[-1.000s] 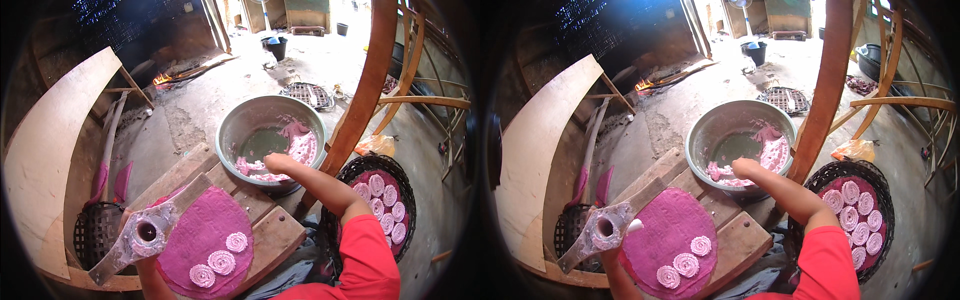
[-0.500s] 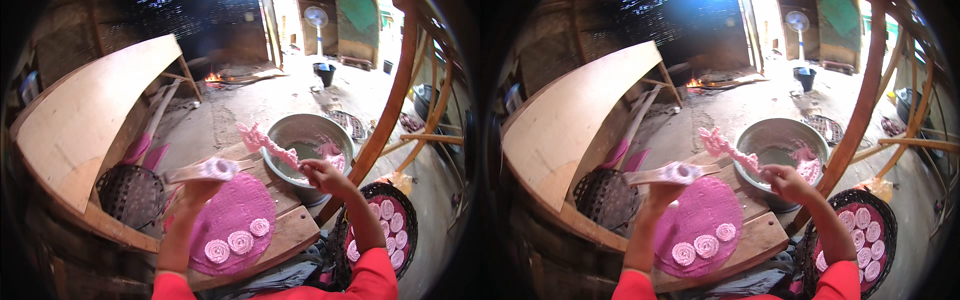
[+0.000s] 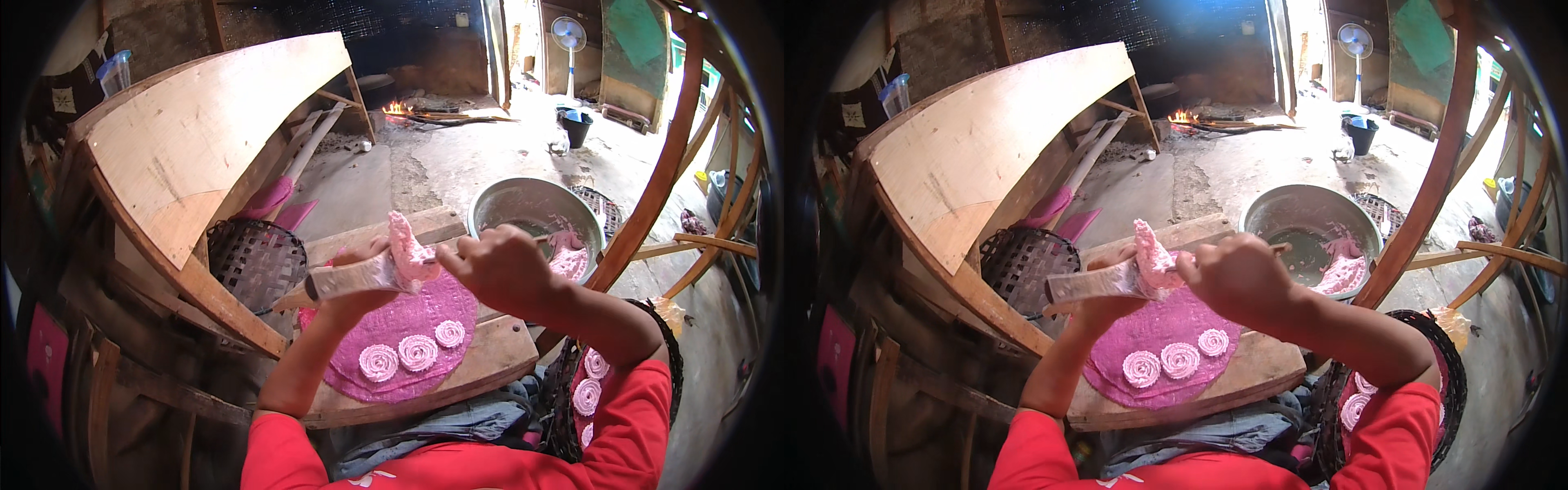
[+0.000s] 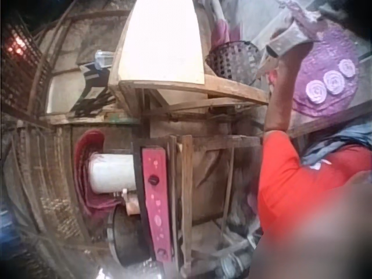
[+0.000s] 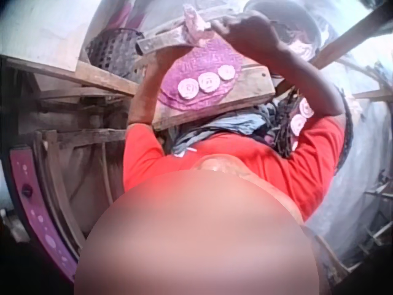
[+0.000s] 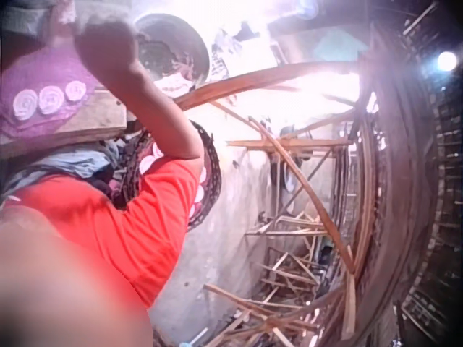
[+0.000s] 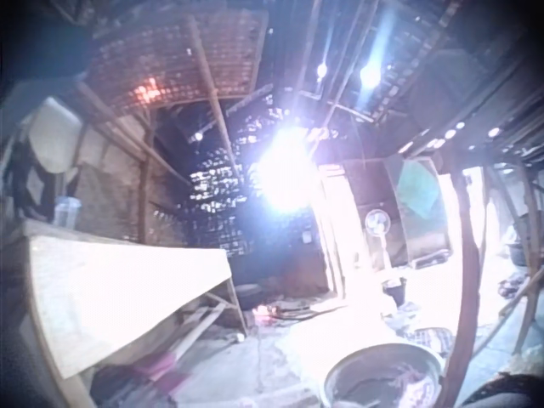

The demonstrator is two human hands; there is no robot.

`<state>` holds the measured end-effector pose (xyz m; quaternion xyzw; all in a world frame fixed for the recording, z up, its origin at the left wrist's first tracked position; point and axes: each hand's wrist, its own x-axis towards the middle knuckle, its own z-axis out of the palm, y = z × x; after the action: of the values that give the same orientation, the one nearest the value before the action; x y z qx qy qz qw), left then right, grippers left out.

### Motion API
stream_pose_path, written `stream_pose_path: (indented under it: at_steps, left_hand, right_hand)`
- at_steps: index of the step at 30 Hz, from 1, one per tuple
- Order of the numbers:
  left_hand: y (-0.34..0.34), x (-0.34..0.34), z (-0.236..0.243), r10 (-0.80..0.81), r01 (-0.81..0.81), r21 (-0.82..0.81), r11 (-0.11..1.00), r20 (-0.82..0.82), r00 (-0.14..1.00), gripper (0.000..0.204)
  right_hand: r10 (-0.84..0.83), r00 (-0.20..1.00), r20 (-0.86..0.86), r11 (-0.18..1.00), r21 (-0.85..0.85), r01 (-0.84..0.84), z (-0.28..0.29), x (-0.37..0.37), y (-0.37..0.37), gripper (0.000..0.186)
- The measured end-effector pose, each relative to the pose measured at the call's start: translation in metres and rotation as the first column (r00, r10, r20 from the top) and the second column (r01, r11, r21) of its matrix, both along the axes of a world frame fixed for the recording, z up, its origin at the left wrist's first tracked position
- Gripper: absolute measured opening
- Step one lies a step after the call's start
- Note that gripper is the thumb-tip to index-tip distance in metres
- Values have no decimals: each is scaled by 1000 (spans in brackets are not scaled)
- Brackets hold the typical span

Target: The person uses a wooden mold and a rolling pin to shape pink dough into rose-like swirls on a pink mat. They repeatedly scoop dough, press it into the mold, roll it flat, and transfer the finished pieces into a woven basket.

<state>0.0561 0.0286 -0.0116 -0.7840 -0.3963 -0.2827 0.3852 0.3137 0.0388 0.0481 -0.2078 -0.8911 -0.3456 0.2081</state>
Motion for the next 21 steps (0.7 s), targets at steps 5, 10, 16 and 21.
stream_pose_path:
  at_steps: [5,10,16,21]
  left_hand:
    - [1,-16,-7,94,-95,-24,995,-26,995,21]
    - [3,-28,0,110,-107,-31,994,155,982,22]
    - [-3,1,21,24,62,-270,961,302,953,23]
    - [-2,0,15,-14,69,-193,979,270,963,21]
  right_hand:
    - [7,998,55,997,78,-11,-10,0,-29,31]
    - [-129,991,24,992,-2,129,44,45,-54,30]
    - [-99,995,33,991,90,96,29,14,-36,28]
    - [-104,991,80,995,22,102,23,1,-42,28]
